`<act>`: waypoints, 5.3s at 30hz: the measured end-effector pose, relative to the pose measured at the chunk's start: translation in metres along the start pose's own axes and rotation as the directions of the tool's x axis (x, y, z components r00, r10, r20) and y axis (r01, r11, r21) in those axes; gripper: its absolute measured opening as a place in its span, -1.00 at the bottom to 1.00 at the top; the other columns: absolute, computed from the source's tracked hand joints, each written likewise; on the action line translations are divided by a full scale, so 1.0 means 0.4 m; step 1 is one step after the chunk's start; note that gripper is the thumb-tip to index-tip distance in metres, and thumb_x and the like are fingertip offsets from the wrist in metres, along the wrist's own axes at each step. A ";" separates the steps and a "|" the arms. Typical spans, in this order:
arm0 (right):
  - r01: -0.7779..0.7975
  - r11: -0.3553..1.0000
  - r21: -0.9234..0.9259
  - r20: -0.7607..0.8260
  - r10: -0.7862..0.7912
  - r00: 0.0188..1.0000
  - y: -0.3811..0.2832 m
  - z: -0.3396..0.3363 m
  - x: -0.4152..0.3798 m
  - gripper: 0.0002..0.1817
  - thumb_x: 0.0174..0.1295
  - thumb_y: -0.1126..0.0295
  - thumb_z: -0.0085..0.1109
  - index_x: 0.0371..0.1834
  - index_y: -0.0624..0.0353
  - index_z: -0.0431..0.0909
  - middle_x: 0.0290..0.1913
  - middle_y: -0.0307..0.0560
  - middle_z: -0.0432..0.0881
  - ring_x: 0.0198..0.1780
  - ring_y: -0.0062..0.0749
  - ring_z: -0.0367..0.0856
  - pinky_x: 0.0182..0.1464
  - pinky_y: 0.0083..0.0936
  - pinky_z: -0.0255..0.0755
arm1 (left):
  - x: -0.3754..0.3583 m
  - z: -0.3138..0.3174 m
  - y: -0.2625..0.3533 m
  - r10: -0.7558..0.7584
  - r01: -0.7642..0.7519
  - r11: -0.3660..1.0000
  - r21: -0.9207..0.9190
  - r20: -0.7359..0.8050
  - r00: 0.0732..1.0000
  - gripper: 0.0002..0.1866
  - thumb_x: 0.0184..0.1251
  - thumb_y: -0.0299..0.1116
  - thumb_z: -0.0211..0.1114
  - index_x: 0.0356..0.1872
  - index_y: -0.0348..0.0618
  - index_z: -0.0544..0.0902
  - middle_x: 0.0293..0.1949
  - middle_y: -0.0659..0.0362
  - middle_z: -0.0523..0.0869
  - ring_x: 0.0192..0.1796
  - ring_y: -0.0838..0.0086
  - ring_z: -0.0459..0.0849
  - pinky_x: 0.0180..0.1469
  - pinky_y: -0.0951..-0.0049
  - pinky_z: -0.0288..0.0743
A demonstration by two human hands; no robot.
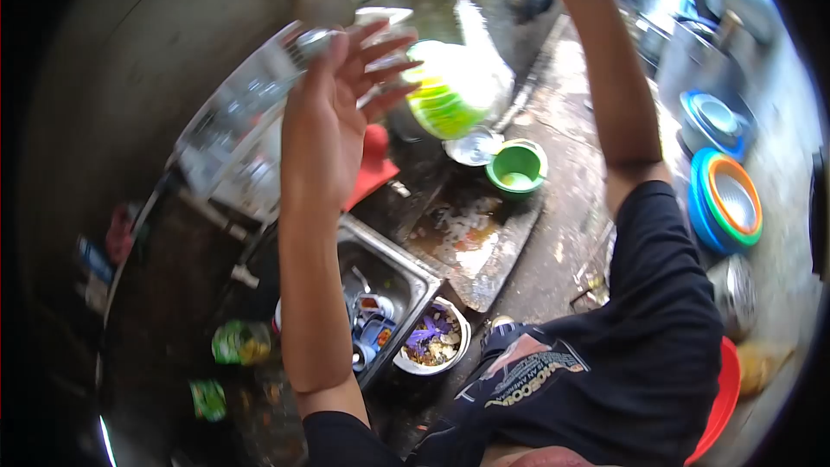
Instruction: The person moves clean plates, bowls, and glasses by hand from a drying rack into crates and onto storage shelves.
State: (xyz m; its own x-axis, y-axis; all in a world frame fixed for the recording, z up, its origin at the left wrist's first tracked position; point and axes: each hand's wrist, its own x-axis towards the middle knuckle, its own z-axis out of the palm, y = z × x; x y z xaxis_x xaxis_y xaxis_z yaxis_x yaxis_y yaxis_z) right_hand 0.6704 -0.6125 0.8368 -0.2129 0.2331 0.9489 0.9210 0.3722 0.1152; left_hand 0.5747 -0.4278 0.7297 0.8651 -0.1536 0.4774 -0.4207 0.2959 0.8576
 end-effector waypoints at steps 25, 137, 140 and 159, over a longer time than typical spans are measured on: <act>-0.917 -0.197 -0.347 -0.832 0.516 0.204 -0.542 -0.664 -0.748 -0.66 0.25 0.52 0.07 0.11 0.23 0.52 -0.01 0.07 0.64 0.01 -0.40 0.61 0.05 -0.53 0.41 | 0.711 0.879 -0.842 -0.226 0.505 0.836 -0.214 0.704 0.673 -0.57 0.49 -0.05 -0.12 0.13 -0.08 0.04 0.05 -0.25 0.44 0.13 -0.07 0.50 0.09 -0.11 0.49; -0.924 -0.050 0.379 0.631 0.744 0.219 0.819 0.485 -0.141 -0.46 -0.01 0.02 0.28 -0.03 0.14 0.54 -0.09 -0.10 0.64 -0.15 -0.36 0.65 0.02 -0.39 0.54 | 0.085 -0.498 0.066 0.123 0.251 0.878 0.407 -0.700 0.704 -0.72 0.33 -0.41 0.14 0.01 -0.28 0.51 -0.05 0.10 0.56 0.03 0.41 0.55 0.13 0.30 0.46; -0.799 -0.122 0.588 0.597 0.732 0.328 0.961 0.465 -0.163 -0.53 0.07 0.04 0.31 -0.02 0.05 0.52 -0.09 -0.22 0.61 -0.05 -0.46 0.59 0.07 -0.43 0.48 | 0.117 -0.511 0.058 0.080 0.250 0.921 0.300 -0.770 0.633 -0.75 0.31 -0.39 0.18 -0.04 -0.27 0.55 -0.15 0.13 0.57 -0.03 0.44 0.55 0.11 0.28 0.46; -0.552 -0.732 0.400 0.868 0.110 0.484 0.184 0.854 -0.247 -0.49 0.33 -0.01 -0.04 0.22 0.06 0.36 0.24 -0.22 0.39 0.23 -0.41 0.37 0.33 -0.38 0.18 | -0.428 -0.069 -0.068 0.639 -0.568 0.689 0.451 -0.747 0.182 -0.53 0.34 -0.07 0.18 0.13 -0.15 0.47 0.07 0.16 0.60 0.07 0.45 0.58 0.15 0.23 0.46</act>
State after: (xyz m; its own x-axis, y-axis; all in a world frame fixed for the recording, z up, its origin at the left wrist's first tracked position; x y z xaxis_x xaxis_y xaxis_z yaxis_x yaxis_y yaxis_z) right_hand 0.6475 -0.3012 0.6512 -0.2848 0.9339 0.2163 -0.6871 -0.0416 -0.7253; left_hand 0.4455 -0.3834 0.6195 0.0925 0.8655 0.4924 -0.9040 -0.1343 0.4058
